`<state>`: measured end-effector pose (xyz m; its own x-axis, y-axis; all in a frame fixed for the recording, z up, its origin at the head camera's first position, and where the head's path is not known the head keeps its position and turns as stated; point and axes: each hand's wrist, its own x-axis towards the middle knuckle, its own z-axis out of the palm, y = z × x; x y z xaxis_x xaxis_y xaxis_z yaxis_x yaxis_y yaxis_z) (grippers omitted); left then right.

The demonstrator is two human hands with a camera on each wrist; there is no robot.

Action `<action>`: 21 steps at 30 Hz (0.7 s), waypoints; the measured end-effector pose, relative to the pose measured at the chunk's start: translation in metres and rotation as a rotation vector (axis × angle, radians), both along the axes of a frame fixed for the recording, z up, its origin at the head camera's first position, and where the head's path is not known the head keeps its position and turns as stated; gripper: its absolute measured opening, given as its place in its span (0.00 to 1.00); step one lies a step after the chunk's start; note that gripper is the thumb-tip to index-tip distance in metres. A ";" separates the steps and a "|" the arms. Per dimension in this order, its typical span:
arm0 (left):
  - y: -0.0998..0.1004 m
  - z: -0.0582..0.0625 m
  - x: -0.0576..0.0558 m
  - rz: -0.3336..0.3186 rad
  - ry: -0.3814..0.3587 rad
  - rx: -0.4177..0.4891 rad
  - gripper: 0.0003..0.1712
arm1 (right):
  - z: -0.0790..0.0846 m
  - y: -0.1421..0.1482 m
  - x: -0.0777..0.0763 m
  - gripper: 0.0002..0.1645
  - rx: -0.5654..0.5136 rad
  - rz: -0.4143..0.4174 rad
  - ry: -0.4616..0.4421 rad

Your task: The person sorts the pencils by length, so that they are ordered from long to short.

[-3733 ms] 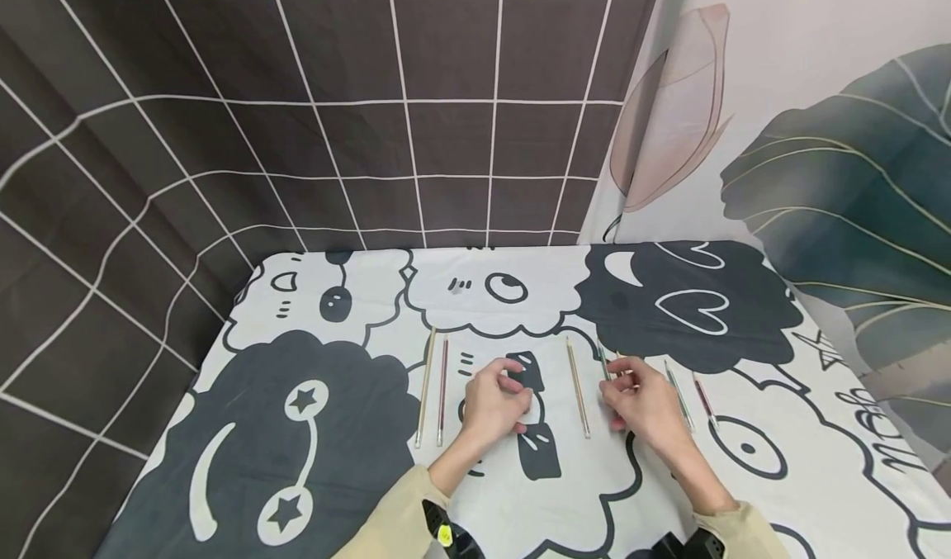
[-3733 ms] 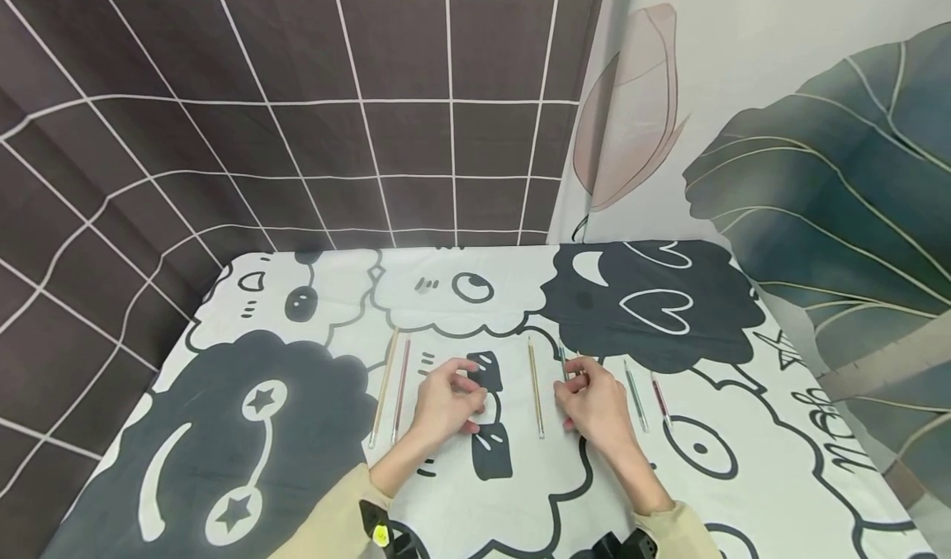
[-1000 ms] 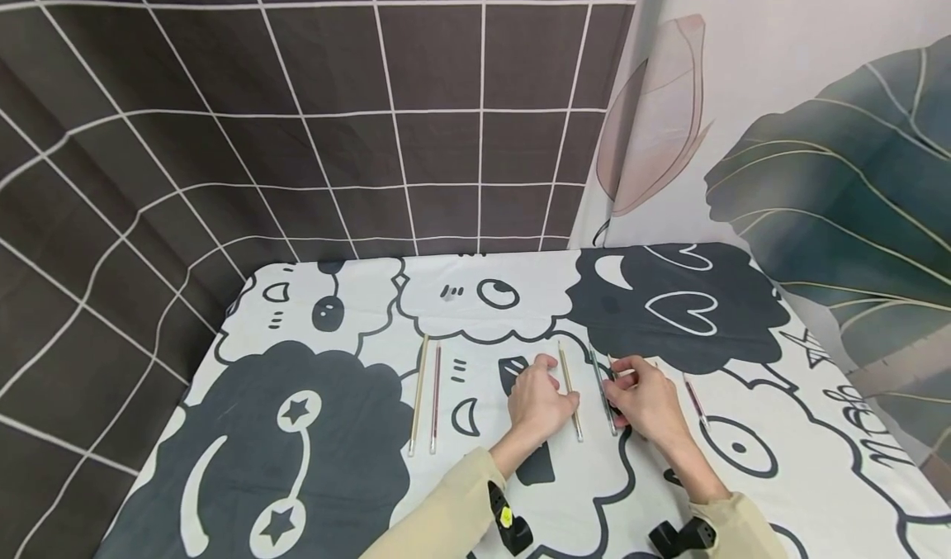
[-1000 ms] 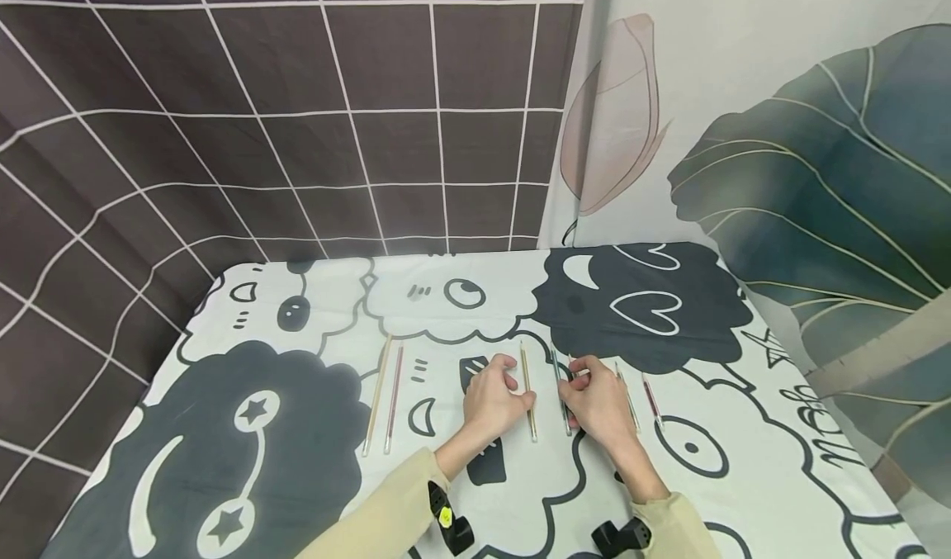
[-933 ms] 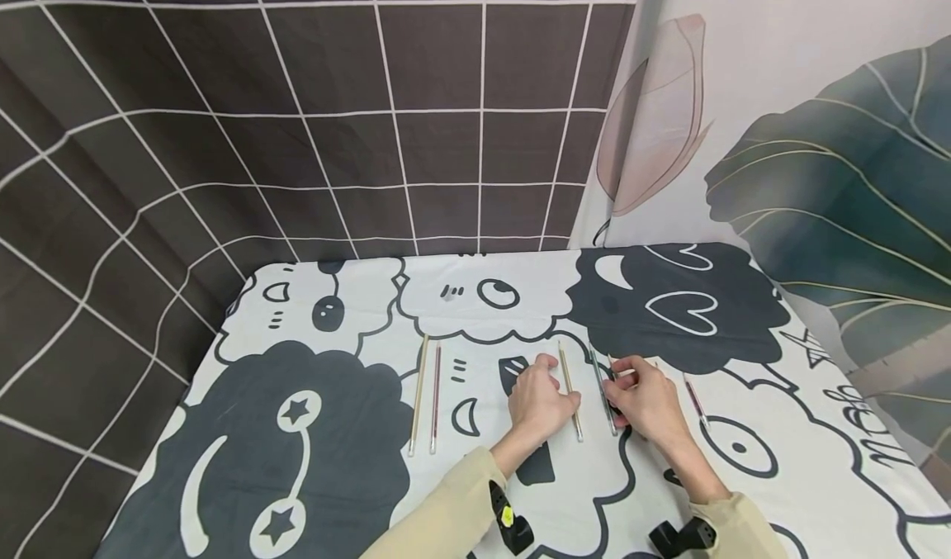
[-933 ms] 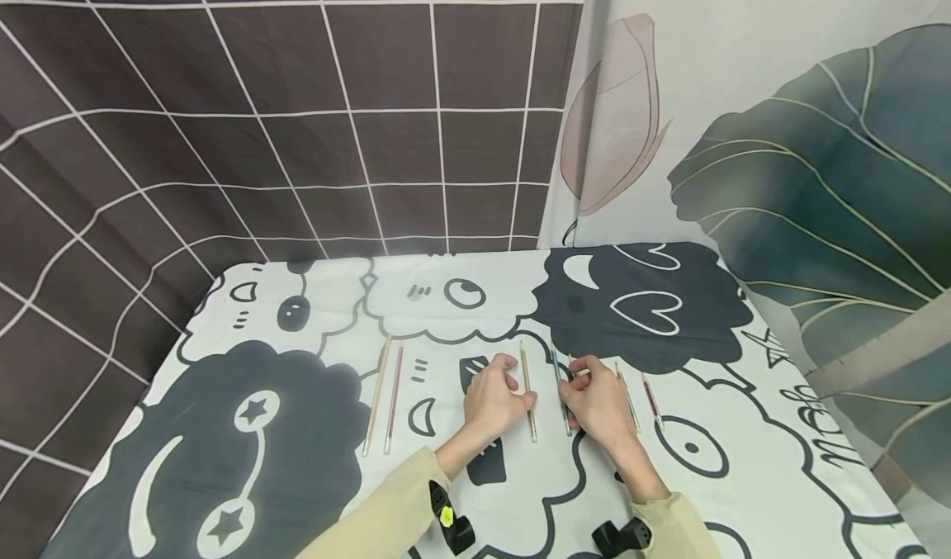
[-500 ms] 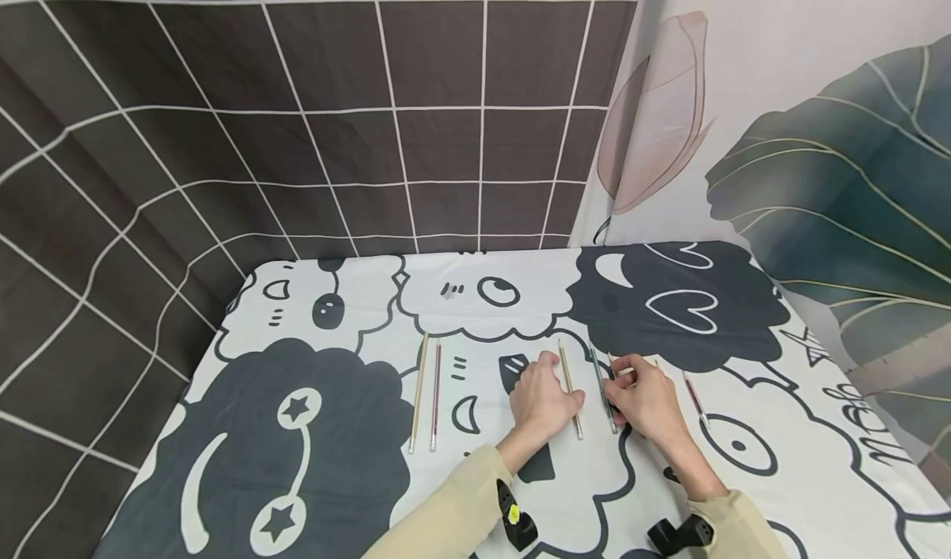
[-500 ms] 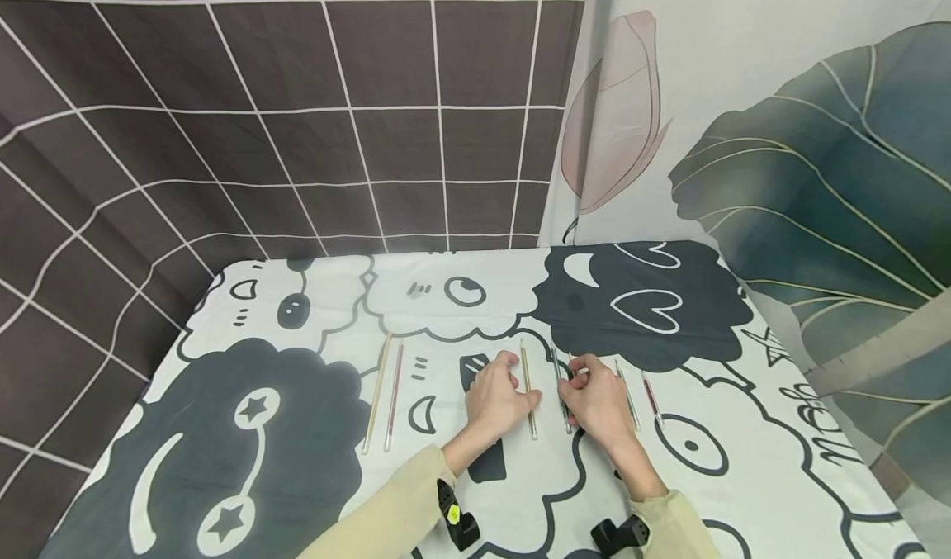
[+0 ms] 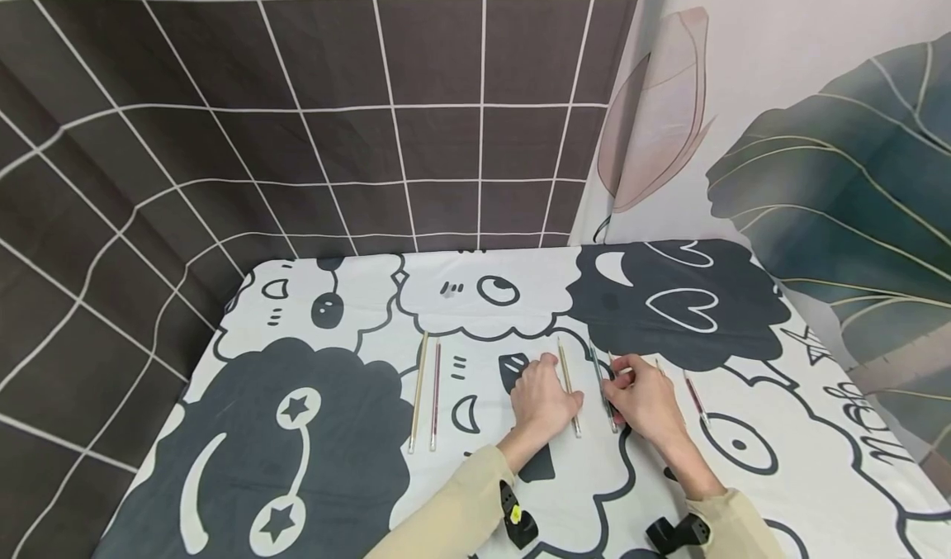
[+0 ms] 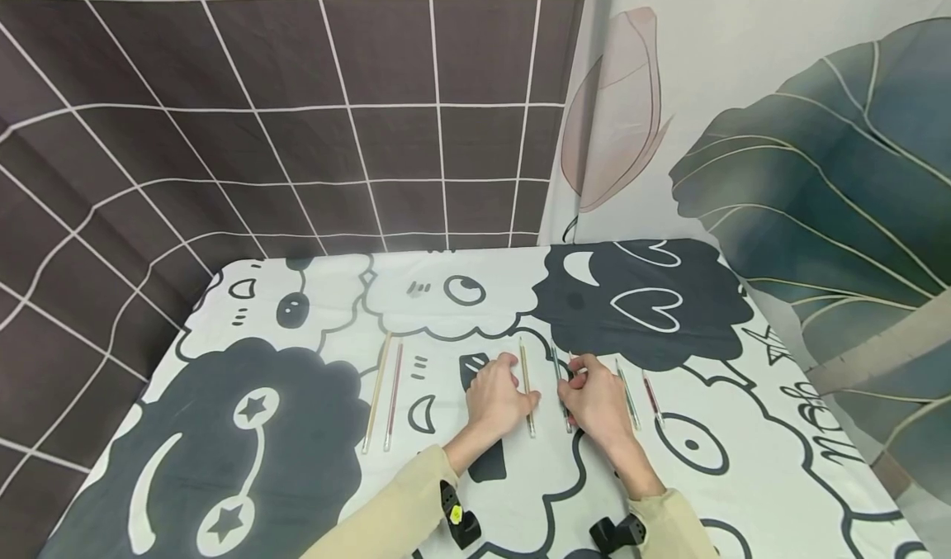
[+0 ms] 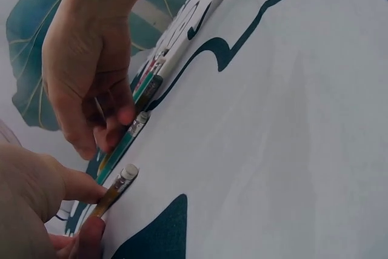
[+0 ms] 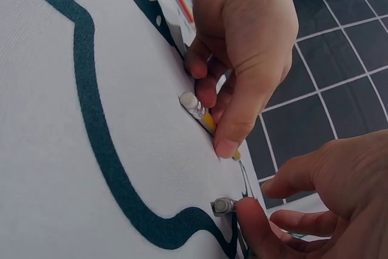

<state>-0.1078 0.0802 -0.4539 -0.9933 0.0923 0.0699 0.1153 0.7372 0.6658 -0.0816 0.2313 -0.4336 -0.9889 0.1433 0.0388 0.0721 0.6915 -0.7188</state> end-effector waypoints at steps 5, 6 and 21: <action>-0.002 0.000 -0.001 -0.008 0.007 -0.003 0.28 | -0.001 -0.002 -0.001 0.15 0.030 0.005 0.022; -0.002 0.000 -0.001 -0.013 0.008 0.000 0.27 | -0.001 -0.003 -0.001 0.15 0.036 0.008 0.025; -0.005 0.001 -0.003 -0.074 0.056 0.075 0.08 | -0.004 -0.011 -0.004 0.11 0.206 0.022 0.068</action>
